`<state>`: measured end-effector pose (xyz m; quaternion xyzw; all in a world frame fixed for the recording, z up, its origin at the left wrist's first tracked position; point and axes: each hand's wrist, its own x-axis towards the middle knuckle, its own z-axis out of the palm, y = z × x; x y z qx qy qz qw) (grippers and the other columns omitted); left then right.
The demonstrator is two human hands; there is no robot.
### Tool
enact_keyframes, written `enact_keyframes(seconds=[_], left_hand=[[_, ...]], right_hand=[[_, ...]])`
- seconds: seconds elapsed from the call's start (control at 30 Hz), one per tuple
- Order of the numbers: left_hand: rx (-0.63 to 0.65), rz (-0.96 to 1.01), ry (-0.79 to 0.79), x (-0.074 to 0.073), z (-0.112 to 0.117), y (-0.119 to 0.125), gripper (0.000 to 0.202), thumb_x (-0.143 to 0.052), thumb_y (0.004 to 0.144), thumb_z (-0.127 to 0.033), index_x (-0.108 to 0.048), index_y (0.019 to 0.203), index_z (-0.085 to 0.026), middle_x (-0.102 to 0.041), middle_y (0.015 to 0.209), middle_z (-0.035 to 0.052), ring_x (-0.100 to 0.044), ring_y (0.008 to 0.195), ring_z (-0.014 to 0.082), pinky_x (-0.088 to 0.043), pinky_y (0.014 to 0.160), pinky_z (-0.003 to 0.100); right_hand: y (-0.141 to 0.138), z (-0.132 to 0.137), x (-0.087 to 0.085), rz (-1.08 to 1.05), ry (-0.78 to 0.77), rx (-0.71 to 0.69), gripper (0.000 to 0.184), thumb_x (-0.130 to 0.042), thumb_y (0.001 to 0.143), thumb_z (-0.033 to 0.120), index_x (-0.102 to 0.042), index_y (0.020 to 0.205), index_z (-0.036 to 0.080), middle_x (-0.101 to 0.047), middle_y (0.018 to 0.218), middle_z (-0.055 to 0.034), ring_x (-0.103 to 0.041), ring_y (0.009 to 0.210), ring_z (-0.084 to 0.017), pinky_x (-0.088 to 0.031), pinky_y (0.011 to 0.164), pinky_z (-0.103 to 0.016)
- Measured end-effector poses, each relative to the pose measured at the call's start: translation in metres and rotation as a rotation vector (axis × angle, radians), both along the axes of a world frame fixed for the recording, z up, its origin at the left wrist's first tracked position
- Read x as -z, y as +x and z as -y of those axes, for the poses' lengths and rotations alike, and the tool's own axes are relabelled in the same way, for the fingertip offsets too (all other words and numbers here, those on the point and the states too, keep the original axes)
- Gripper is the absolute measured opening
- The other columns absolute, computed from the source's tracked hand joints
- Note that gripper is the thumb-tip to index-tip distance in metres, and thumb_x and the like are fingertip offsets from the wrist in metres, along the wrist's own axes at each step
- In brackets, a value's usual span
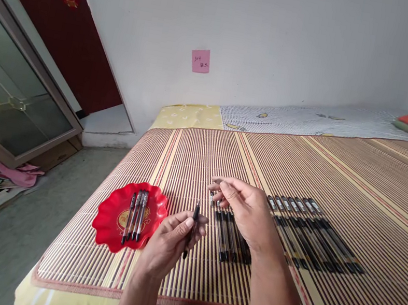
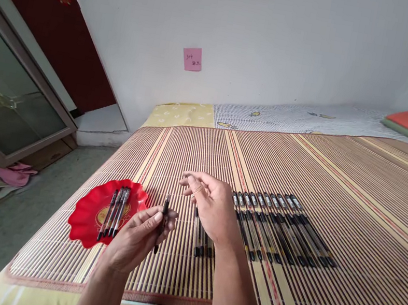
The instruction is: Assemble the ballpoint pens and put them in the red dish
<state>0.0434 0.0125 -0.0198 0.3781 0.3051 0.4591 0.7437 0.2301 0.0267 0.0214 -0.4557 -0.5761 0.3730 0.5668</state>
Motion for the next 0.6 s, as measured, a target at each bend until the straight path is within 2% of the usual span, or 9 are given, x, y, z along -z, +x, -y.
enact_keyframes(seconds=[0.2,0.4,0.5,0.6], left_hand=[[-0.065,0.057,-0.082,0.001,-0.003,0.001,0.031,-0.093,0.07,-0.036,-0.079,0.085,-0.012,-0.07,0.082,0.0075,-0.056,0.069,0.01,-0.045,0.06,0.017],[0.013,0.044,0.01,0.003,-0.004,0.004,0.029,-0.085,0.08,-0.036,-0.078,0.085,-0.009,-0.067,0.083,0.0075,-0.052,0.067,0.0086,-0.04,0.055,0.016],[0.045,0.043,0.034,0.006,-0.003,0.004,0.025,-0.081,0.085,-0.034,-0.079,0.089,-0.009,-0.067,0.083,0.0072,-0.05,0.065,0.0079,-0.039,0.054,0.017],[0.049,0.046,0.023,0.008,-0.003,0.004,0.024,-0.082,0.084,-0.033,-0.079,0.089,-0.01,-0.068,0.083,0.0073,-0.05,0.065,0.008,-0.038,0.054,0.017]], right_hand=[[-0.004,-0.001,0.003,0.065,-0.024,-0.099,0.029,-0.057,0.1,0.038,-0.077,0.115,0.024,-0.078,0.107,-0.0076,-0.071,0.092,-0.018,-0.057,0.079,-0.033],[-0.011,0.001,-0.002,0.133,-0.032,-0.168,0.025,-0.059,0.098,0.033,-0.078,0.11,0.024,-0.078,0.109,-0.006,-0.071,0.104,-0.02,-0.054,0.093,-0.036],[-0.013,0.0,-0.001,0.124,-0.049,-0.212,0.021,-0.06,0.096,0.028,-0.078,0.105,0.023,-0.078,0.106,-0.0051,-0.071,0.101,-0.02,-0.055,0.087,-0.034],[-0.015,0.0,0.002,0.105,-0.061,-0.224,0.016,-0.062,0.093,0.026,-0.077,0.097,0.021,-0.077,0.095,-0.0046,-0.07,0.088,-0.018,-0.055,0.075,-0.032]])
